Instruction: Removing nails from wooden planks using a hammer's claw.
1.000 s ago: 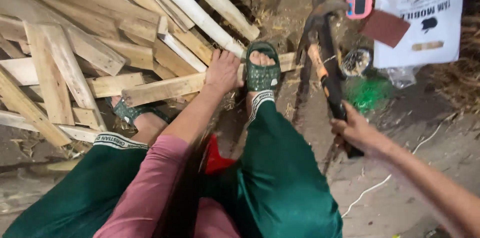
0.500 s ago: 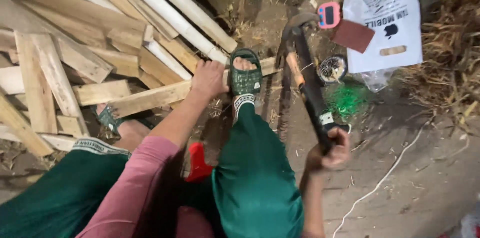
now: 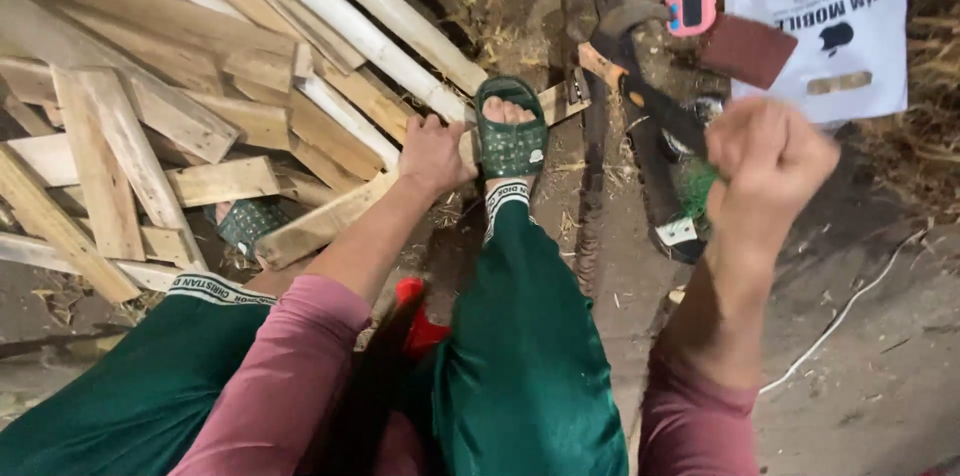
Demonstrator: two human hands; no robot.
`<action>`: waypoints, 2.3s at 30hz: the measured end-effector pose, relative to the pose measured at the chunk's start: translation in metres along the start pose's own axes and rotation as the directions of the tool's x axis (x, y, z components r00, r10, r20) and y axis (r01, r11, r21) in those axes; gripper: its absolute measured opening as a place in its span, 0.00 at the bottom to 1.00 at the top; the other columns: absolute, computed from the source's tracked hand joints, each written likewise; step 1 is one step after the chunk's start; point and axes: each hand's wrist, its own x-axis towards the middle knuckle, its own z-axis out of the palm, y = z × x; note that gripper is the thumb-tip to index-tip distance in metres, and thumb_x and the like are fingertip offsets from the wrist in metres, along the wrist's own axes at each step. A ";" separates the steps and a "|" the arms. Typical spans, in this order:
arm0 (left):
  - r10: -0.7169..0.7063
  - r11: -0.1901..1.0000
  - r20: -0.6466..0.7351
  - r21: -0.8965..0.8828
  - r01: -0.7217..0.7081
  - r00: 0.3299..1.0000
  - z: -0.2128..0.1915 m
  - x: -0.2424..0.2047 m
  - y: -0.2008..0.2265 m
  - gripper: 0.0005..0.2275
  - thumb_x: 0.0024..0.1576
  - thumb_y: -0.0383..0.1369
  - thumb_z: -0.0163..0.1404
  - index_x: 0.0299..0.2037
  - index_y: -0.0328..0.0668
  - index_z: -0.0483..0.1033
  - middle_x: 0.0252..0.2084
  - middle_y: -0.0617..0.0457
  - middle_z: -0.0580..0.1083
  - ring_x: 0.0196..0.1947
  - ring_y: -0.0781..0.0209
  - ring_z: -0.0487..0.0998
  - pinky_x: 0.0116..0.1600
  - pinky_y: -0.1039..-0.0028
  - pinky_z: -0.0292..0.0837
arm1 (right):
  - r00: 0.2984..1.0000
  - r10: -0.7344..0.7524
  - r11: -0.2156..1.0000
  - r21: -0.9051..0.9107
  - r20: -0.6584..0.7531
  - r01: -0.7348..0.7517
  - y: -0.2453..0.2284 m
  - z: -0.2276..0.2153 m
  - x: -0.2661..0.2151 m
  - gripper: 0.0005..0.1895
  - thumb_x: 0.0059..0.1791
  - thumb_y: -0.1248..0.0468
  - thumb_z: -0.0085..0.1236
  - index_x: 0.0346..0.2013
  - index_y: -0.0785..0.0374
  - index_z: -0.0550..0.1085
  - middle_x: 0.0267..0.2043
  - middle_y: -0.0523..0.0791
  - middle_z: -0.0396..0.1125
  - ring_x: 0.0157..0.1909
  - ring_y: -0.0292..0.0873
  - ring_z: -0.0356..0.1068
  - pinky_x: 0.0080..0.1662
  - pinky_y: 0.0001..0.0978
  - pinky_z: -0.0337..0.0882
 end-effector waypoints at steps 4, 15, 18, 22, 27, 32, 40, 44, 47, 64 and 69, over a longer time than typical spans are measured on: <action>0.000 0.999 -0.124 -0.037 -0.004 0.992 0.030 0.017 -0.008 0.31 0.47 0.61 0.42 0.55 0.52 0.66 0.37 0.52 0.73 0.43 0.56 0.67 0.48 0.65 0.54 | 0.987 0.033 0.999 -0.009 0.159 -0.032 -0.016 0.029 0.042 0.12 0.59 0.74 0.41 0.32 0.71 0.68 0.23 0.44 0.55 0.23 0.36 0.54 0.25 0.25 0.56; 0.074 0.996 -0.409 0.084 -0.044 0.909 0.037 0.024 -0.020 0.17 0.42 0.48 0.47 0.37 0.52 0.72 0.33 0.52 0.76 0.41 0.55 0.71 0.48 0.60 0.57 | 0.633 0.528 0.844 -0.430 0.566 -0.320 0.054 -0.078 -0.086 0.31 0.45 0.74 0.43 0.63 0.74 0.49 0.49 0.76 0.57 0.48 0.73 0.62 0.43 0.65 0.64; 0.165 0.982 -0.496 0.161 -0.096 0.852 0.040 0.065 -0.034 0.16 0.42 0.45 0.51 0.36 0.46 0.72 0.31 0.48 0.75 0.37 0.51 0.72 0.47 0.58 0.58 | 0.530 0.675 0.735 -0.408 0.513 -0.541 0.144 -0.046 -0.090 0.31 0.46 0.61 0.50 0.61 0.71 0.59 0.55 0.69 0.58 0.56 0.65 0.60 0.54 0.60 0.60; 0.205 0.951 -0.389 0.296 -0.089 0.898 -0.008 0.052 -0.030 0.16 0.46 0.44 0.52 0.42 0.49 0.71 0.40 0.51 0.74 0.45 0.54 0.71 0.50 0.62 0.61 | 0.588 0.654 0.706 -0.103 0.475 -0.701 0.180 0.003 -0.068 0.14 0.48 0.65 0.50 0.45 0.69 0.65 0.13 0.51 0.58 0.12 0.46 0.61 0.15 0.39 0.62; 0.170 0.954 -0.296 0.288 -0.082 0.940 -0.032 0.062 -0.030 0.05 0.52 0.33 0.44 0.36 0.49 0.70 0.37 0.53 0.69 0.42 0.56 0.69 0.47 0.67 0.61 | 0.667 0.576 0.796 -0.137 0.473 -0.590 0.151 0.001 -0.051 0.20 0.48 0.69 0.45 0.54 0.71 0.61 0.11 0.50 0.55 0.10 0.44 0.59 0.13 0.35 0.60; 0.209 0.966 -0.415 0.229 -0.121 0.885 -0.042 0.067 -0.038 0.05 0.51 0.31 0.45 0.36 0.48 0.70 0.39 0.50 0.69 0.44 0.54 0.69 0.46 0.65 0.58 | 0.580 0.605 0.663 0.058 0.546 -0.747 0.166 -0.003 -0.050 0.17 0.47 0.68 0.49 0.50 0.65 0.63 0.12 0.50 0.53 0.10 0.43 0.56 0.10 0.35 0.59; 0.195 0.950 -0.501 0.309 -0.036 0.843 -0.110 0.040 -0.012 0.07 0.53 0.32 0.47 0.41 0.52 0.69 0.37 0.52 0.67 0.41 0.56 0.66 0.48 0.64 0.56 | 0.618 0.581 0.435 0.439 0.530 -0.786 0.144 0.026 -0.093 0.13 0.50 0.66 0.46 0.47 0.61 0.57 0.23 0.46 0.58 0.17 0.37 0.55 0.16 0.25 0.59; 0.171 0.956 -0.265 0.276 -0.095 0.949 -0.137 0.044 -0.008 0.15 0.53 0.29 0.50 0.50 0.54 0.68 0.43 0.53 0.69 0.44 0.59 0.66 0.51 0.69 0.60 | 0.667 0.410 0.201 0.652 0.622 -0.731 0.143 0.026 -0.091 0.24 0.49 0.66 0.49 0.55 0.58 0.52 0.22 0.39 0.49 0.17 0.30 0.50 0.17 0.17 0.53; 0.351 0.936 -0.808 0.285 -0.207 0.473 -0.057 0.099 -0.030 0.03 0.48 0.32 0.49 0.26 0.50 0.67 0.27 0.48 0.61 0.30 0.49 0.63 0.37 0.61 0.53 | 0.662 0.426 0.250 0.623 0.616 -0.741 0.139 0.011 -0.099 0.20 0.49 0.70 0.41 0.55 0.52 0.59 0.20 0.38 0.45 0.15 0.33 0.49 0.15 0.20 0.56; 0.366 0.918 -0.485 0.045 -0.395 0.794 0.041 0.050 -0.040 0.20 0.45 0.32 0.56 0.48 0.45 0.67 0.40 0.48 0.66 0.45 0.50 0.68 0.52 0.70 0.63 | 0.373 0.749 0.398 0.078 0.548 -0.914 0.155 -0.018 -0.060 0.33 0.46 0.68 0.45 0.65 0.62 0.48 0.21 0.45 0.49 0.17 0.39 0.52 0.14 0.30 0.56; 0.301 0.940 -0.383 -0.038 -0.340 0.873 0.039 0.064 -0.038 0.24 0.40 0.39 0.62 0.46 0.44 0.70 0.39 0.50 0.66 0.46 0.51 0.68 0.53 0.71 0.66 | 0.292 0.839 0.391 -0.137 0.459 -0.910 0.144 -0.015 -0.066 0.35 0.48 0.64 0.46 0.67 0.52 0.46 0.27 0.54 0.59 0.20 0.50 0.64 0.18 0.44 0.68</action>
